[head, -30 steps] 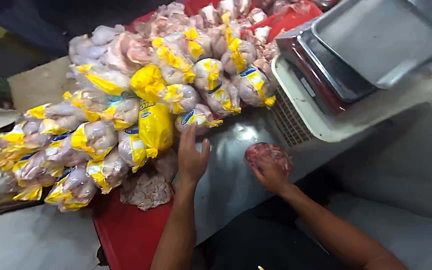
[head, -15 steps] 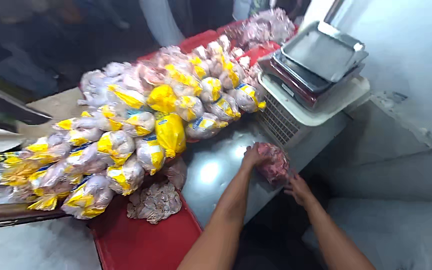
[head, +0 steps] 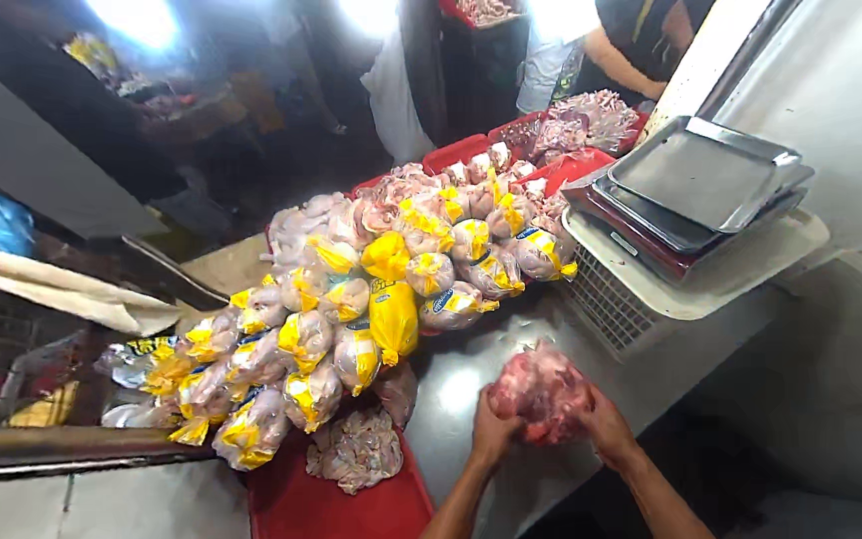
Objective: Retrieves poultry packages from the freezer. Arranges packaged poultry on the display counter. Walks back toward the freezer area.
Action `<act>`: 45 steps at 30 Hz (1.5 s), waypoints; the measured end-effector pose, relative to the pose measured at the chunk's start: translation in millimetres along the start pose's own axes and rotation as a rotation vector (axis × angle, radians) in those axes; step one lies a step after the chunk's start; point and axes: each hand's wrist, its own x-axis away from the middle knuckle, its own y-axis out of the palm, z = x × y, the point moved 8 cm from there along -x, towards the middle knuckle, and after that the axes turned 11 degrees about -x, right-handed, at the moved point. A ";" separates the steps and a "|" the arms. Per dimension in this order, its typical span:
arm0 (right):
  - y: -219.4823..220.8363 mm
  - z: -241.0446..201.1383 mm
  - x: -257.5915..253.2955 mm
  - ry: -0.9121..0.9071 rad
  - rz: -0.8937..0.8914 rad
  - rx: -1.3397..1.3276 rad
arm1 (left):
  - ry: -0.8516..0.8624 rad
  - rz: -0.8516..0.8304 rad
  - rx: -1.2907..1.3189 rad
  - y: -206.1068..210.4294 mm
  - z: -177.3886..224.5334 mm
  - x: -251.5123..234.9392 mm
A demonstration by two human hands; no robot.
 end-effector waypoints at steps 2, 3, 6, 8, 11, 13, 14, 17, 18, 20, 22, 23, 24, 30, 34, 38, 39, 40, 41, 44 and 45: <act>64.0 -86.7 -15.2 -0.144 -0.180 0.045 | 0.125 0.117 0.021 -67.8 73.3 -15.9; 94.8 -134.9 -19.2 -0.202 -0.269 0.063 | 0.172 0.160 0.038 -99.4 108.8 -30.5; 152.6 -237.4 -18.8 -0.298 -0.367 0.033 | 0.174 0.193 0.291 -160.0 180.8 -84.4; 155.2 -260.2 -4.7 -0.392 -0.298 0.070 | 0.180 0.205 0.400 -179.2 206.7 -120.1; 121.7 -209.4 19.1 -0.382 -0.260 0.193 | 0.091 0.313 0.331 -200.7 198.4 -174.5; 71.7 -120.7 44.0 -0.128 -0.286 0.220 | 0.031 0.376 0.096 -213.9 167.6 -193.9; 34.9 -66.4 64.9 0.033 -0.253 0.190 | 0.028 0.392 -0.001 -220.1 146.1 -198.3; -100.5 78.0 165.8 0.441 0.074 0.044 | 0.075 0.387 -0.142 -214.5 103.0 -176.5; -142.2 110.2 209.6 0.531 0.221 -0.012 | 0.117 0.380 -0.200 -199.1 95.5 -148.6; -212.8 157.0 287.9 0.632 0.510 -0.103 | 0.151 0.304 -0.327 -135.6 67.7 -84.3; -262.1 186.7 339.7 0.678 0.706 -0.185 | 0.138 0.063 -0.442 -33.0 30.8 -14.7; -279.3 197.1 353.4 0.690 0.764 -0.222 | 0.149 -0.108 -0.501 25.8 12.6 21.2; -292.5 206.0 360.0 0.698 0.802 -0.246 | 0.203 -0.296 -0.581 82.1 -3.1 57.8; -337.2 230.9 281.9 0.641 0.614 -0.171 | 0.581 -1.103 -0.977 295.0 -75.0 182.8; -392.3 272.6 200.9 0.595 0.388 -0.108 | 0.289 -1.040 -1.170 360.1 -143.7 143.9; -484.8 295.6 134.5 0.576 0.393 0.021 | 0.152 -1.037 -1.354 408.1 -223.6 98.9; -507.0 299.2 119.3 0.561 0.429 0.054 | 0.114 -1.049 -1.384 421.0 -238.8 92.9; -530.0 303.6 102.2 0.529 0.477 0.097 | 0.088 -1.042 -1.377 438.1 -251.1 86.2; -552.6 305.6 82.9 0.479 0.526 0.151 | 0.081 -1.022 -1.344 457.3 -260.8 79.3; -608.5 284.8 16.6 0.300 0.567 0.334 | 0.041 -0.985 -1.266 520.3 -291.8 50.6; -624.7 276.2 -9.0 0.235 0.570 0.399 | 0.010 -0.964 -1.282 541.0 -305.3 35.4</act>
